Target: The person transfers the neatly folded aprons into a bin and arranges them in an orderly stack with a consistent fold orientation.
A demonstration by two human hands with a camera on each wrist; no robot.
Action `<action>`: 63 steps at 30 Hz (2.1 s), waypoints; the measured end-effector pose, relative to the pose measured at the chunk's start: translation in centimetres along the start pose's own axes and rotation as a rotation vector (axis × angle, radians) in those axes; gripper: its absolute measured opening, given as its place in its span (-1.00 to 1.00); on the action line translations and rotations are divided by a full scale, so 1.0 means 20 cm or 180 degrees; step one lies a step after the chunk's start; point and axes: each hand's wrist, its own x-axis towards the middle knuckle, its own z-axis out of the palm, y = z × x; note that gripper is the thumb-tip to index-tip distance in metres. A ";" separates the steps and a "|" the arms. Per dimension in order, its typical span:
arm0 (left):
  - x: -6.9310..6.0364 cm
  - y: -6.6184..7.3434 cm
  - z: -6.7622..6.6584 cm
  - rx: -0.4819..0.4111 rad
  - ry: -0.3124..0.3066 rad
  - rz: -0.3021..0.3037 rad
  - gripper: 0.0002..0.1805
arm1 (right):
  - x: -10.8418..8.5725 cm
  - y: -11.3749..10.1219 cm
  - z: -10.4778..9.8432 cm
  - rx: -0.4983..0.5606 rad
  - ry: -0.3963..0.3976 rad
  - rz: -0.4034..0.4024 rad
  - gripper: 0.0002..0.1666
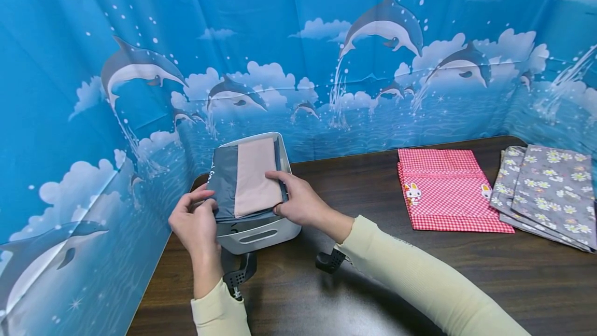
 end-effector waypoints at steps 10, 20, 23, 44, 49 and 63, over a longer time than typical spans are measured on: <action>0.00 0.01 -0.01 0.0002 -0.0013 0.0040 -0.80 | 0.01 0.01 0.00 0.0002 0.0021 0.0010 -0.07; -0.01 -0.01 -0.03 0.0852 0.0139 0.0508 -0.80 | -0.04 0.03 0.07 -0.0670 0.0199 -0.0454 -0.07; -0.01 0.00 -0.04 0.0798 0.0144 0.0444 -0.78 | -0.06 0.02 0.08 -0.0706 0.0240 -0.0541 -0.14; -0.40 0.20 0.28 0.0761 -0.1266 0.1211 -0.81 | -0.25 0.25 -0.36 -0.1012 0.1015 -0.0684 -0.41; -0.55 0.19 0.37 0.0864 -0.1668 0.1407 -0.86 | -0.30 0.33 -0.48 -0.1174 0.1184 -0.0488 -0.38; -0.97 0.02 0.55 0.1553 -0.2686 0.2529 -0.84 | -0.52 0.62 -0.85 -0.1582 0.1568 0.0425 -0.33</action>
